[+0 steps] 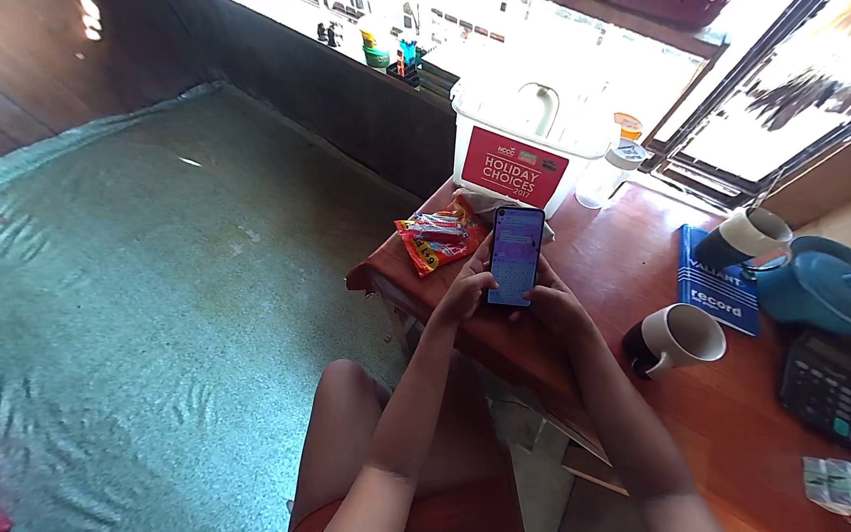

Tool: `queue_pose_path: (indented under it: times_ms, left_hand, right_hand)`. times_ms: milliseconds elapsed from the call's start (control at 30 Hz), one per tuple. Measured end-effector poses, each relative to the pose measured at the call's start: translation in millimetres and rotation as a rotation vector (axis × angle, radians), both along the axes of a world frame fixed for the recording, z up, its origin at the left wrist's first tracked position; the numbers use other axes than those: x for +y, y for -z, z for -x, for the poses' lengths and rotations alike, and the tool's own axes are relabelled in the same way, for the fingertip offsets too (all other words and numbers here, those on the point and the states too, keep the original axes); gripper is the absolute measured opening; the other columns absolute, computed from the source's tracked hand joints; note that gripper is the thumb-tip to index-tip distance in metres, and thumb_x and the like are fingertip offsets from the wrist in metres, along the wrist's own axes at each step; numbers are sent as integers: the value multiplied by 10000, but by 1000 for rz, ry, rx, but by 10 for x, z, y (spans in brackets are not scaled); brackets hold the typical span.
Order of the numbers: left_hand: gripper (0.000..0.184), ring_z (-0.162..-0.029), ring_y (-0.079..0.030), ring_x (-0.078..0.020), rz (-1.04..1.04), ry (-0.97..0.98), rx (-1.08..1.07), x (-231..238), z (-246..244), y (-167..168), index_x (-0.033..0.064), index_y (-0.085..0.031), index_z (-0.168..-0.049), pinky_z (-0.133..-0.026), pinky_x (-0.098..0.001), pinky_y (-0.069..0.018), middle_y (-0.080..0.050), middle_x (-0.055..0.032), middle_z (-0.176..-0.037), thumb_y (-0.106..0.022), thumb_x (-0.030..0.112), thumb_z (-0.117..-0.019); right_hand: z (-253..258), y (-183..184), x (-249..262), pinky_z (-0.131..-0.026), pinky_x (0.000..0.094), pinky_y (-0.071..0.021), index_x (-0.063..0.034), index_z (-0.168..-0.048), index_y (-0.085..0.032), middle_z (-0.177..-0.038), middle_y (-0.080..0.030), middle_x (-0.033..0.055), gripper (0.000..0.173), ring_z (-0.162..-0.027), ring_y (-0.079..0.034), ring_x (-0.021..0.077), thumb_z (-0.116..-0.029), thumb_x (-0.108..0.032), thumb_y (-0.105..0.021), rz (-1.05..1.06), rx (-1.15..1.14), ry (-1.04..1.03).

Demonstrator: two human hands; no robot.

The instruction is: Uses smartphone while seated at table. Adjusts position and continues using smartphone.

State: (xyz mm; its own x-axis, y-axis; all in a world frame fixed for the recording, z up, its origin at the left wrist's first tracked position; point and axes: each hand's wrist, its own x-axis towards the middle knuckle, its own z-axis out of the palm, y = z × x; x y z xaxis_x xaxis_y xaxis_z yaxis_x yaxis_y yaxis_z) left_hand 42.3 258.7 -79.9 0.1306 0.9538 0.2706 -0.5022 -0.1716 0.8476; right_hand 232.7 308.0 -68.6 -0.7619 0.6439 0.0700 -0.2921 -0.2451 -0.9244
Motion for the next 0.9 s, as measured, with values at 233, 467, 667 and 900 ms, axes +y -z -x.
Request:
queue_pose_path:
  times_ms: [233, 467, 667, 900]
  left_hand:
    - [820, -1218, -613, -240, 7, -7, -1, 4, 1, 17, 84, -176, -1607, -1028, -428, -514, -514, -170, -1462, -420, -47, -836]
    - [850, -1240, -602, -259, -10, 3, -7, 9, 0, 30, 89, -140, -1621, -1038, -448, -509, -496, -180, -1484, -425, -38, -830]
    - [814, -1211, -621, -255, -6, 0, -11, 5, 1, 22, 82, -181, -1604, -1024, -443, -519, -531, -181, -1445, -422, -41, -837]
    - [830, -1229, -608, -252, -3, 1, -4, 4, 2, 21, 81, -156, -1614, -1038, -436, -508, -510, -178, -1469, -418, -42, -836]
  right_hand:
    - [4, -27, -24, -596, 423, -632, -204, -1473, -306, -1249, -668, 133, 676, -968, -731, 294, -861, 32, -473, 8, -5, 8]
    - [8, -42, -39, -602, 435, -634, -200, -1488, -310, -1224, -672, 141, 701, -936, -735, 293, -848, 19, -491, 7, -34, 29]
    - [6, -39, -26, -600, 434, -635, -200, -1479, -308, -1229, -670, 143, 685, -939, -736, 294, -856, 27, -479, 11, -28, 17]
    - [15, -62, -43, -590, 416, -635, -198, -1472, -306, -1216, -683, 126, 693, -924, -742, 278, -841, 35, -472, 11, -34, 28]
